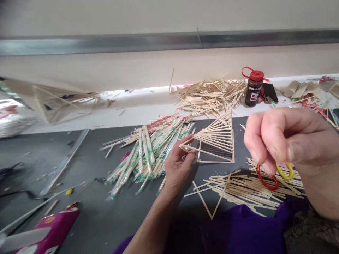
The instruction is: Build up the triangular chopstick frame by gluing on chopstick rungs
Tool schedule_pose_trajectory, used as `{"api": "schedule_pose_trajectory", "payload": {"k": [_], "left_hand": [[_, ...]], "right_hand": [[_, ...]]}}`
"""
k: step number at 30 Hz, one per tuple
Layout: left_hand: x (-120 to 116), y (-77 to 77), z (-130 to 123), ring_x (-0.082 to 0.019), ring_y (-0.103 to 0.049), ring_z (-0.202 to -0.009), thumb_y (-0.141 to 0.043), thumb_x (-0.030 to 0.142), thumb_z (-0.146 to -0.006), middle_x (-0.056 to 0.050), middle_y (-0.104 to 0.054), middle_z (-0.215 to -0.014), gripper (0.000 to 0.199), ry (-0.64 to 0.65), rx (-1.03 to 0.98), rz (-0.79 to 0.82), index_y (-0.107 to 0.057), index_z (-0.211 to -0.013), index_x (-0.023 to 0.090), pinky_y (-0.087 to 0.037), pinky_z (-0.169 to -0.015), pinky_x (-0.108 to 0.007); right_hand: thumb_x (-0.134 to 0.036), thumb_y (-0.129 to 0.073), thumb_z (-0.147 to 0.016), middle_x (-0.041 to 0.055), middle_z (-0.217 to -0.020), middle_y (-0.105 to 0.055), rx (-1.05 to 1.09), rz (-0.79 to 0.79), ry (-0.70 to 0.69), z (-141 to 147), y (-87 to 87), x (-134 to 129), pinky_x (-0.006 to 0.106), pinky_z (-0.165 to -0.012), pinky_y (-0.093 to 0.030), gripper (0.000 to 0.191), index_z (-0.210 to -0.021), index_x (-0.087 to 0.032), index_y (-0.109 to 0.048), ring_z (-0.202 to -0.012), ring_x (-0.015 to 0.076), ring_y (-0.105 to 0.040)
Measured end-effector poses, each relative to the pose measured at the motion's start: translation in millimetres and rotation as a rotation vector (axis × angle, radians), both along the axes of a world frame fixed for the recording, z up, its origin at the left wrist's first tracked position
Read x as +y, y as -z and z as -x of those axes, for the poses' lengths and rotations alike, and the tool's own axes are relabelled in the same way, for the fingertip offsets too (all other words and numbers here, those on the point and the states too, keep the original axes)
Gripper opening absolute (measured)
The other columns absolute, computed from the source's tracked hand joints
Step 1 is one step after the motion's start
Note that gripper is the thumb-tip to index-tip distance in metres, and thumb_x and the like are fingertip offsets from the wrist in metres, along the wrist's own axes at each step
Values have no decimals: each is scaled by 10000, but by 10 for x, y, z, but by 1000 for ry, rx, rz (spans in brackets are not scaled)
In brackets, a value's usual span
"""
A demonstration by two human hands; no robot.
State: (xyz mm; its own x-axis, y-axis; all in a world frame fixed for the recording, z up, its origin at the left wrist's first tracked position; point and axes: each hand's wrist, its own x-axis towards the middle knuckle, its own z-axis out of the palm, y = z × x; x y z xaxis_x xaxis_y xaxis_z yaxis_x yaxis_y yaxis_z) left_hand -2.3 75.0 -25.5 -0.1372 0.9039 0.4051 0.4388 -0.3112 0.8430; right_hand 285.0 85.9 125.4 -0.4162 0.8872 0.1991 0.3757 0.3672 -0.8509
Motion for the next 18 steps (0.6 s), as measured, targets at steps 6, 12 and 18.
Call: {"api": "schedule_pose_trajectory", "payload": {"k": [6,12,18], "left_hand": [[27,41,-11,-220,-615,-1090,-590,241,-834,-82,-616,-1253,367,-11,-25,4,-594,-1200,250,-546,-815,-345],[56,64,-23,-215,-629,-1062,-606,226,-820,-80,-645,-1205,374,-17,-35,-2,-599,-1193,241,-549,-793,-329],[62,81,-26,-214,-625,-1083,-595,229,-829,-86,-634,-1223,363,-10,-38,-18,-598,-1192,238,-549,-785,-310]], "right_hand": [[-380,-581,-818,30,-763,-618,407,537,-42,205,450,-230,262,-469,-382,290,-607,-193,-515,-496,98,-521],[-270,-529,-816,-5,-653,-602,-25,253,306,324,963,-235,263,-590,-404,132,-737,-194,-603,-614,136,-556],[-205,-524,-795,28,-758,-669,-379,88,350,432,1304,-122,284,-634,-403,139,-753,-180,-654,-679,162,-585]]}}
